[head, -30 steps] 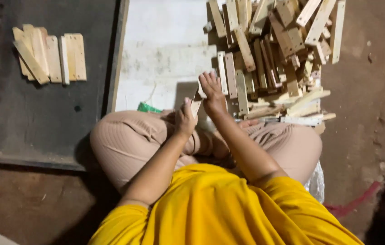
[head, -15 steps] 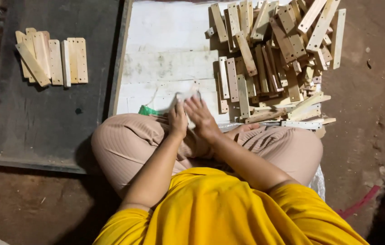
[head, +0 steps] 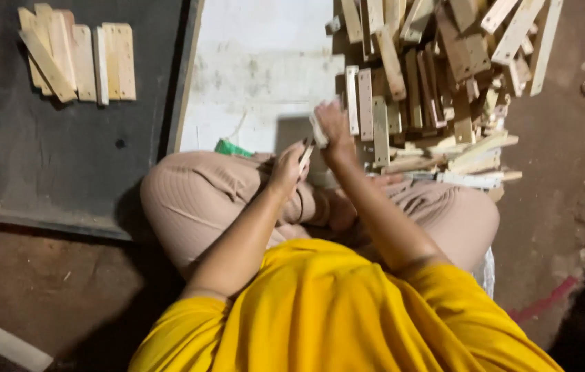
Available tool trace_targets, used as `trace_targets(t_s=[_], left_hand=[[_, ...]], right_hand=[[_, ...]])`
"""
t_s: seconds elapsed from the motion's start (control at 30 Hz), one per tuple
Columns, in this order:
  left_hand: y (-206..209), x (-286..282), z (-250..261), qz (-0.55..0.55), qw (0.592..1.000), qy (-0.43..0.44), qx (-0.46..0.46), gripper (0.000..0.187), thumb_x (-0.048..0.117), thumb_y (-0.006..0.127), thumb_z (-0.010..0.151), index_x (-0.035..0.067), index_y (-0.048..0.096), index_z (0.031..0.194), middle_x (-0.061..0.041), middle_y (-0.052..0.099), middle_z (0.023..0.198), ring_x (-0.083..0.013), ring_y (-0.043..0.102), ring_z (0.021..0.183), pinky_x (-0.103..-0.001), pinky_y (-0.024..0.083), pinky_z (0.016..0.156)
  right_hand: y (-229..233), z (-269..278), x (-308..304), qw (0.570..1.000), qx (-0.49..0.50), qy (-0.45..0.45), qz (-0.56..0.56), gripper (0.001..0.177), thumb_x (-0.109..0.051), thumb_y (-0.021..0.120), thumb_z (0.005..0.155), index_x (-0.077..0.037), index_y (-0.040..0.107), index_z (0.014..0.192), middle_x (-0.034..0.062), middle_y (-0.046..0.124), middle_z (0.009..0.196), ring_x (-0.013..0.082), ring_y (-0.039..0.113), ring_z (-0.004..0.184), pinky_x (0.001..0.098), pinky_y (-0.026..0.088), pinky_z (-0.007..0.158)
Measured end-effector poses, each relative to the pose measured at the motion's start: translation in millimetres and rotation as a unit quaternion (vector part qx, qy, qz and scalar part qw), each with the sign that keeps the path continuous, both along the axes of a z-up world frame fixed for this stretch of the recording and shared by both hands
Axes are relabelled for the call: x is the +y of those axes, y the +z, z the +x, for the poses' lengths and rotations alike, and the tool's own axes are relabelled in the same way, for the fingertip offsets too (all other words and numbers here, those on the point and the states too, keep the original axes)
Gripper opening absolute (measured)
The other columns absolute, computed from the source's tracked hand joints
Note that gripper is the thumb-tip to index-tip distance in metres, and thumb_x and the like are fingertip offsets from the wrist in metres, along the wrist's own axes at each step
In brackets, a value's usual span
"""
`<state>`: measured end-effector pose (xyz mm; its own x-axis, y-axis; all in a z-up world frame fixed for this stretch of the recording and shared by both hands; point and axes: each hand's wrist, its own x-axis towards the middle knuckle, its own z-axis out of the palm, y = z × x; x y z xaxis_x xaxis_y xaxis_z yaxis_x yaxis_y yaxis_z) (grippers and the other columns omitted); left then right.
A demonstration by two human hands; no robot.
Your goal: A person sits on the floor and neatly stacks individual wooden slats from a large pile onto a tray.
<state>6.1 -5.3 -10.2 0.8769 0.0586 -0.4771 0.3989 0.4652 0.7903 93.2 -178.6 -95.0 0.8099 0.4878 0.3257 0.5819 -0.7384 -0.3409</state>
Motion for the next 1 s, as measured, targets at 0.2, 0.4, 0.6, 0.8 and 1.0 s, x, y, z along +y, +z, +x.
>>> trace_targets(t_s=[0.2,0.4,0.6,0.8,1.0], left_hand=[[98.4,23.2,-6.8,-0.139,0.981,0.032,0.130,0.028,0.037,0.057,0.100,0.018,0.052,0.080,0.007,0.048,0.066,-0.0054,0.046,0.050,-0.022,0.039,0.042],[79.6,10.3,-6.8,-0.279,0.949,-0.066,0.130,0.046,0.050,0.066,0.097,0.016,0.046,0.072,0.006,0.040,0.055,-0.0027,0.039,0.038,-0.016,0.026,0.034],[8.1,29.8,-7.6,-0.181,0.970,-0.086,0.139,0.037,0.050,0.067,0.095,0.019,0.055,0.078,0.002,0.042,0.056,-0.0114,0.045,0.042,-0.021,0.034,0.037],[25.2,22.1,0.9,-0.176,0.960,-0.174,0.135,0.068,0.070,0.057,0.093,0.003,0.064,0.083,-0.008,0.047,0.050,-0.0157,0.048,0.039,-0.023,0.040,0.037],[-2.6,12.3,-14.3,-0.073,0.984,-0.114,0.115,0.045,0.054,0.058,0.098,0.010,0.058,0.089,-0.017,0.064,0.067,-0.0237,0.061,0.040,-0.030,0.043,0.031]], right_hand=[[56.3,-92.3,52.8,0.982,0.072,0.082,0.155,0.074,-0.022,0.068,0.081,-0.012,0.051,0.151,0.0068,0.045,0.160,0.0295,0.034,0.153,0.0445,0.015,0.129],[86.1,-17.9,20.9,0.986,0.102,-0.039,0.128,0.100,0.027,0.060,0.067,-0.013,0.041,0.157,0.0097,0.039,0.163,0.0298,0.023,0.155,0.0410,0.010,0.130],[66.1,-83.9,31.5,0.972,0.103,0.076,0.196,0.105,-0.035,0.099,0.060,-0.011,0.051,0.151,0.0119,0.046,0.157,0.0340,0.037,0.148,0.0482,0.023,0.126],[101.5,-42.6,14.4,0.962,0.244,-0.067,0.102,0.100,0.029,0.043,0.070,-0.015,0.036,0.160,0.0068,0.032,0.167,0.0215,0.018,0.157,0.0345,0.000,0.130],[8.2,-57.7,-16.7,0.988,0.117,0.103,-0.017,0.119,0.012,0.076,0.051,-0.005,0.033,0.160,0.0155,0.032,0.166,0.0304,0.020,0.156,0.0410,0.008,0.132]])
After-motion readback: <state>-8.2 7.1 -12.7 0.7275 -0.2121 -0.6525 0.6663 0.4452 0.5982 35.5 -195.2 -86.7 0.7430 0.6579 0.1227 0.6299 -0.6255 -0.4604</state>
